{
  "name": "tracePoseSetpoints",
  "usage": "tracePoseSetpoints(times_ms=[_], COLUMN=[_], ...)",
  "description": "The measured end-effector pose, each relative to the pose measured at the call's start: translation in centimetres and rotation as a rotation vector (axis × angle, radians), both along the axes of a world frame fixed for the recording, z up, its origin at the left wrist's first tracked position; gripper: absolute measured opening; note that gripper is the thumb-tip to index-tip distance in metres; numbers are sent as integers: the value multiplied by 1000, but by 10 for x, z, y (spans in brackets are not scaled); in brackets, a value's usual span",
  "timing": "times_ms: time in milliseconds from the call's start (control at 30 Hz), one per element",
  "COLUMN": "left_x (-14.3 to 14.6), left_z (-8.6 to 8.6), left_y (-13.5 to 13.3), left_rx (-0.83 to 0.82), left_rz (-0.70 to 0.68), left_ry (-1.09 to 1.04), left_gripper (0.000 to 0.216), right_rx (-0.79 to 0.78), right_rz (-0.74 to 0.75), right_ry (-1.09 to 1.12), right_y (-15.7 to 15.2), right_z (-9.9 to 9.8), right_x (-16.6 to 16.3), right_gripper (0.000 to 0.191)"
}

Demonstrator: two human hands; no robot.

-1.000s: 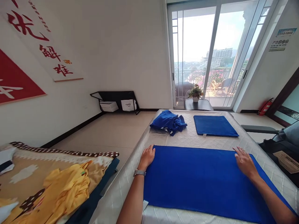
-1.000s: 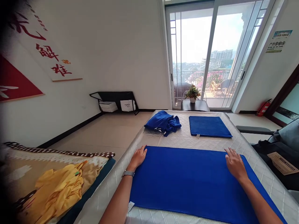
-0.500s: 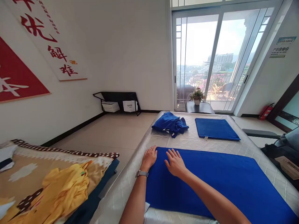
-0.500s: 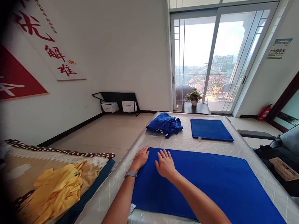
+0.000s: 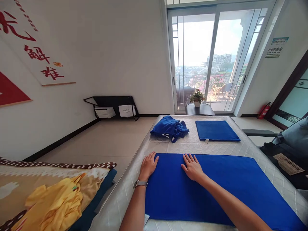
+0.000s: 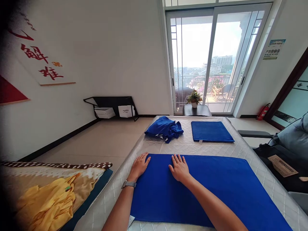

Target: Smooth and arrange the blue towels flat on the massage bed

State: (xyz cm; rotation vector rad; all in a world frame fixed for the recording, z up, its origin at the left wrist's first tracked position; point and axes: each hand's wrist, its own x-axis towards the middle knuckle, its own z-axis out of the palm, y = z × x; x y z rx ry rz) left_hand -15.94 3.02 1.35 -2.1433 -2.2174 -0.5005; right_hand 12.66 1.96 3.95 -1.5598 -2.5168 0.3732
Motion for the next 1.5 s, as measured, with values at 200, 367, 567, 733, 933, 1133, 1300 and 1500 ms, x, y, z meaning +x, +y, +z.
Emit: tracePoseSetpoints(times_ms=[200,367,567,733,933,1133,1300,1500], left_x=[-1,-3,-4,-4,-1,2,3,10], left_z=[-4,-9,-13,-13,-8,-2,0,-3], left_y=[1,3,5,6,6,4,2,-2], left_rx=[2,16,41,37,-2,-23,-56,-98], left_rz=[-10,-7,-11,2,21,19,26,64], left_ry=[-8,-23,-8,-1,1,7,0,-43], left_gripper=[53,55,56,54,52,51,55,64], right_rx=[49,95,146,157,160,153,286,238], right_rz=[-171,-437,-677,-712,-721,-725,-708,-311], right_ry=[-118,-221,-243,-245,-245,-305,-442,-237], right_y=[-6,-7,-3,-1,1,-1,-6,-29], right_z=[-16,-30,-43,-54,-57,-38,-8,17], right_x=[138,268,351,354,355,346,299,131], right_gripper=[73,71,72,72,70,70,57,57])
